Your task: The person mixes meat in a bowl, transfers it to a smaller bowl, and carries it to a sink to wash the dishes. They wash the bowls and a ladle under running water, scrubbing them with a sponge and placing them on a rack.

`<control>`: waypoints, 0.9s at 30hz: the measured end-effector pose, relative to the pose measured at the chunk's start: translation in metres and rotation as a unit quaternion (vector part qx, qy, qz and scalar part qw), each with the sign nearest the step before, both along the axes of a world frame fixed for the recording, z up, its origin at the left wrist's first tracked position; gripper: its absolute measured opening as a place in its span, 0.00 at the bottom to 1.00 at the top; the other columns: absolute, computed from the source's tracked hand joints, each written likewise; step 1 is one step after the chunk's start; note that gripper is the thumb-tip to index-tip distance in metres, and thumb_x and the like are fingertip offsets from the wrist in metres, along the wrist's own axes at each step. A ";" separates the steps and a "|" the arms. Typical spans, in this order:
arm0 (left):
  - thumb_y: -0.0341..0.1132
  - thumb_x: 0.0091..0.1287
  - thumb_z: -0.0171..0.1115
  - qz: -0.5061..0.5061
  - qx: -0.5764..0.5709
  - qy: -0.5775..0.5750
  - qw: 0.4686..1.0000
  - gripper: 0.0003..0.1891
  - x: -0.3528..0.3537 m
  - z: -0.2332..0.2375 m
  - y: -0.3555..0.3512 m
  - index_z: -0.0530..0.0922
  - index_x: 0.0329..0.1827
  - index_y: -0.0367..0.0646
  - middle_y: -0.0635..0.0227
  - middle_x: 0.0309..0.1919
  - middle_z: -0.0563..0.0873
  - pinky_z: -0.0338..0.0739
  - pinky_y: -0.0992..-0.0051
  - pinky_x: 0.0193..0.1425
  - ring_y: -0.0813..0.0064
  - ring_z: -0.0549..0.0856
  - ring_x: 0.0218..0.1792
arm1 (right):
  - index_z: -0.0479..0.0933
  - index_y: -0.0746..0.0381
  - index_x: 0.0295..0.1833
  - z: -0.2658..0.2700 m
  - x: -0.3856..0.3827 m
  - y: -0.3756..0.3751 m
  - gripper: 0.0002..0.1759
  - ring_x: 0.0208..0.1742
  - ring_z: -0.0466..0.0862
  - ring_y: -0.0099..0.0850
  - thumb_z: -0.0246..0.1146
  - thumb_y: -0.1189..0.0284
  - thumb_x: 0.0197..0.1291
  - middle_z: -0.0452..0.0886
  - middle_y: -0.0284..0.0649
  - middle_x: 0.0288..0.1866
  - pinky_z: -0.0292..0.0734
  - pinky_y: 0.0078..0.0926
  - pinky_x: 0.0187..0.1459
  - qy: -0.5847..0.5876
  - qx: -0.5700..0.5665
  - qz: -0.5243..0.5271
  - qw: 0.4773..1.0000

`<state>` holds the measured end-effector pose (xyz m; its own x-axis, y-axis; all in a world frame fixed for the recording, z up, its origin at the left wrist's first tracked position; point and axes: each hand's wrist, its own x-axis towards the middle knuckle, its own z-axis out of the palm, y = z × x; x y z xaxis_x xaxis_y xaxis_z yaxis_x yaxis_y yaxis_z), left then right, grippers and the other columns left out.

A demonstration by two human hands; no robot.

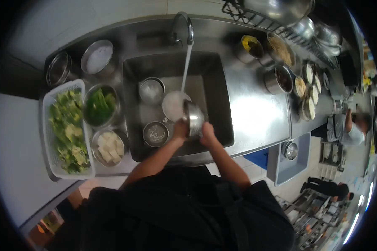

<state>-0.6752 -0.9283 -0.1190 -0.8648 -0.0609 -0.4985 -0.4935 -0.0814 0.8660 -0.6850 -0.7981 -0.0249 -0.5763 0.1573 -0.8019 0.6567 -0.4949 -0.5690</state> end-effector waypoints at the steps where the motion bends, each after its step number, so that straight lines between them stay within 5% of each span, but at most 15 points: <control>1: 0.41 0.70 0.56 -0.031 -0.064 -0.033 0.997 0.16 -0.007 0.010 -0.012 0.80 0.48 0.37 0.57 0.37 0.85 0.76 0.64 0.37 0.67 0.84 0.36 | 0.80 0.66 0.49 -0.005 0.003 -0.007 0.14 0.39 0.82 0.29 0.60 0.69 0.63 0.83 0.37 0.38 0.77 0.31 0.43 0.008 0.025 0.022 0.999; 2: 0.41 0.72 0.52 0.117 0.011 -0.126 0.985 0.16 -0.014 0.076 -0.023 0.79 0.49 0.37 0.61 0.32 0.82 0.72 0.68 0.26 0.70 0.82 0.28 | 0.81 0.66 0.47 -0.014 0.006 -0.009 0.13 0.38 0.81 0.28 0.60 0.70 0.63 0.82 0.36 0.37 0.76 0.30 0.42 0.017 0.046 0.040 0.998; 4: 0.41 0.73 0.51 0.208 0.061 -0.192 0.957 0.13 -0.037 -0.005 -0.056 0.75 0.48 0.41 0.66 0.27 0.78 0.70 0.70 0.19 0.74 0.76 0.21 | 0.81 0.67 0.42 -0.025 0.014 -0.008 0.11 0.36 0.79 0.26 0.60 0.69 0.63 0.81 0.36 0.35 0.73 0.29 0.38 0.046 0.048 0.046 0.997; 6: 0.42 0.73 0.52 0.240 0.079 -0.200 0.947 0.13 -0.059 -0.002 -0.081 0.76 0.44 0.41 0.65 0.27 0.79 0.71 0.72 0.20 0.73 0.74 0.18 | 0.80 0.68 0.47 -0.027 0.019 0.006 0.16 0.40 0.80 0.30 0.59 0.66 0.64 0.81 0.39 0.39 0.75 0.31 0.45 0.038 0.055 0.121 0.990; 9: 0.43 0.73 0.54 0.320 0.197 -0.197 0.905 0.15 -0.067 -0.015 -0.104 0.76 0.48 0.40 0.59 0.38 0.84 0.81 0.70 0.34 0.68 0.83 0.29 | 0.81 0.66 0.44 -0.039 0.029 0.031 0.14 0.38 0.78 0.26 0.61 0.65 0.63 0.79 0.36 0.35 0.73 0.27 0.43 0.020 0.125 0.196 0.972; 11: 0.45 0.71 0.55 0.251 0.093 -0.216 0.939 0.20 -0.064 -0.033 -0.117 0.76 0.55 0.38 0.54 0.53 0.83 0.82 0.64 0.51 0.63 0.86 0.46 | 0.80 0.67 0.38 -0.031 0.037 0.038 0.14 0.34 0.75 0.24 0.62 0.65 0.62 0.78 0.34 0.30 0.71 0.27 0.38 0.041 0.185 0.224 0.956; 12: 0.45 0.71 0.55 0.255 0.097 -0.221 0.936 0.20 -0.061 -0.046 -0.127 0.76 0.55 0.38 0.54 0.53 0.83 0.82 0.64 0.51 0.63 0.86 0.46 | 0.80 0.68 0.32 -0.028 0.039 0.039 0.15 0.30 0.72 0.22 0.62 0.65 0.61 0.76 0.32 0.25 0.69 0.27 0.34 0.064 0.238 0.244 0.938; 13: 0.44 0.70 0.57 0.118 -0.184 -0.226 0.949 0.21 -0.053 -0.070 -0.137 0.75 0.58 0.38 0.53 0.55 0.82 0.79 0.62 0.56 0.61 0.83 0.53 | 0.80 0.69 0.33 -0.042 0.041 0.040 0.16 0.29 0.72 0.22 0.62 0.64 0.62 0.76 0.34 0.24 0.69 0.28 0.33 0.094 0.275 0.241 0.926; 14: 0.42 0.68 0.58 -0.038 -0.445 -0.213 0.869 0.23 -0.037 -0.095 -0.147 0.74 0.61 0.37 0.51 0.58 0.80 0.77 0.60 0.61 0.59 0.81 0.59 | 0.80 0.69 0.33 -0.039 0.043 0.039 0.16 0.29 0.72 0.22 0.62 0.64 0.62 0.76 0.34 0.24 0.69 0.28 0.33 0.082 0.274 0.248 0.926; 18: 0.37 0.65 0.59 0.035 -0.364 -0.245 0.898 0.23 0.019 -0.155 -0.174 0.74 0.62 0.37 0.49 0.59 0.79 0.76 0.61 0.63 0.55 0.80 0.60 | 0.82 0.71 0.40 -0.023 0.042 0.025 0.18 0.33 0.77 0.24 0.63 0.63 0.62 0.83 0.40 0.29 0.72 0.27 0.37 0.079 0.301 0.300 0.902; 20: 0.33 0.64 0.60 -0.072 -0.443 -0.271 0.851 0.20 0.025 -0.165 -0.176 0.75 0.59 0.37 0.48 0.59 0.80 0.76 0.60 0.64 0.54 0.80 0.61 | 0.82 0.70 0.43 -0.044 0.046 0.027 0.18 0.35 0.79 0.24 0.63 0.64 0.63 0.84 0.42 0.31 0.73 0.27 0.39 0.149 0.317 0.296 0.889; 24: 0.33 0.64 0.61 -0.152 -0.445 -0.275 0.839 0.25 0.027 -0.153 -0.178 0.71 0.65 0.36 0.49 0.64 0.74 0.72 0.60 0.67 0.54 0.77 0.64 | 0.82 0.70 0.44 -0.038 0.040 0.024 0.16 0.36 0.80 0.24 0.63 0.65 0.63 0.85 0.43 0.32 0.74 0.27 0.40 0.122 0.300 0.296 0.898; 27: 0.31 0.61 0.61 -0.225 -0.456 -0.251 0.824 0.17 0.029 -0.126 -0.160 0.77 0.53 0.39 0.51 0.54 0.82 0.77 0.59 0.62 0.52 0.81 0.58 | 0.82 0.70 0.44 -0.024 0.037 0.022 0.17 0.36 0.80 0.25 0.63 0.65 0.63 0.85 0.43 0.32 0.75 0.28 0.41 0.080 0.305 0.291 0.903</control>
